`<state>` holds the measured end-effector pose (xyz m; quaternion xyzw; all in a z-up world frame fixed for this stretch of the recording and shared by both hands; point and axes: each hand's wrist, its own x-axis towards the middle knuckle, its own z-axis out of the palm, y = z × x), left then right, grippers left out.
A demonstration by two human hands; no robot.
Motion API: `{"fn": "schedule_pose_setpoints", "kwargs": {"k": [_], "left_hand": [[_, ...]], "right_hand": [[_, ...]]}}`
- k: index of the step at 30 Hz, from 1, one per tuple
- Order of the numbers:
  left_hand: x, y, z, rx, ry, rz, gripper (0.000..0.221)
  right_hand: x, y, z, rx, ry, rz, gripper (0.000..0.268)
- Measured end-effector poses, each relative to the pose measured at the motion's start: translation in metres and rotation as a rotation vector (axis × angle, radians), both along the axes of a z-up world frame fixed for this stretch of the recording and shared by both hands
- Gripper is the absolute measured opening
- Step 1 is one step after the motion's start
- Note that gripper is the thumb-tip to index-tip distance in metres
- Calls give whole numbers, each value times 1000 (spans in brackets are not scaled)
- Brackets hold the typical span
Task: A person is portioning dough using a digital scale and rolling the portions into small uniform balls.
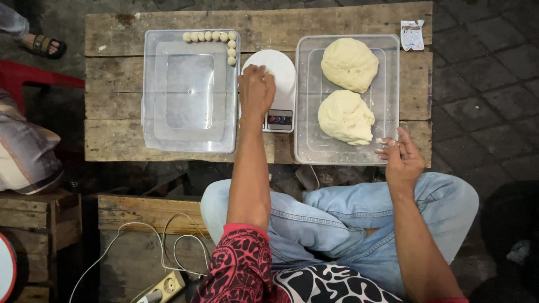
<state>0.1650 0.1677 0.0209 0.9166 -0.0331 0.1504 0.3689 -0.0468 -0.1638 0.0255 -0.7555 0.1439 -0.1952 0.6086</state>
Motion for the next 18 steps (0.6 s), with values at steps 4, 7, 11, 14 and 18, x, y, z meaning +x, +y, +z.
{"fn": "schedule_pose_setpoints", "kwargs": {"k": [4, 7, 11, 14, 18], "left_hand": [[6, 16, -13, -106, 9, -43, 43], [-13, 15, 67, -215, 49, 90, 40], [-31, 14, 156, -451, -261, 160, 11], [-63, 6, 202, -698, -308, 158, 14], [-85, -25, 131, -497, -141, 96, 13]], "right_hand": [[0, 0, 2, 5, 16, 1, 38], [2, 4, 6, 28, 44, -45, 33], [1, 2, 14, 97, 127, -35, 28], [1, 4, 13, 98, 153, -63, 24], [6, 2, -8, -2, 98, -69, 17]]}}
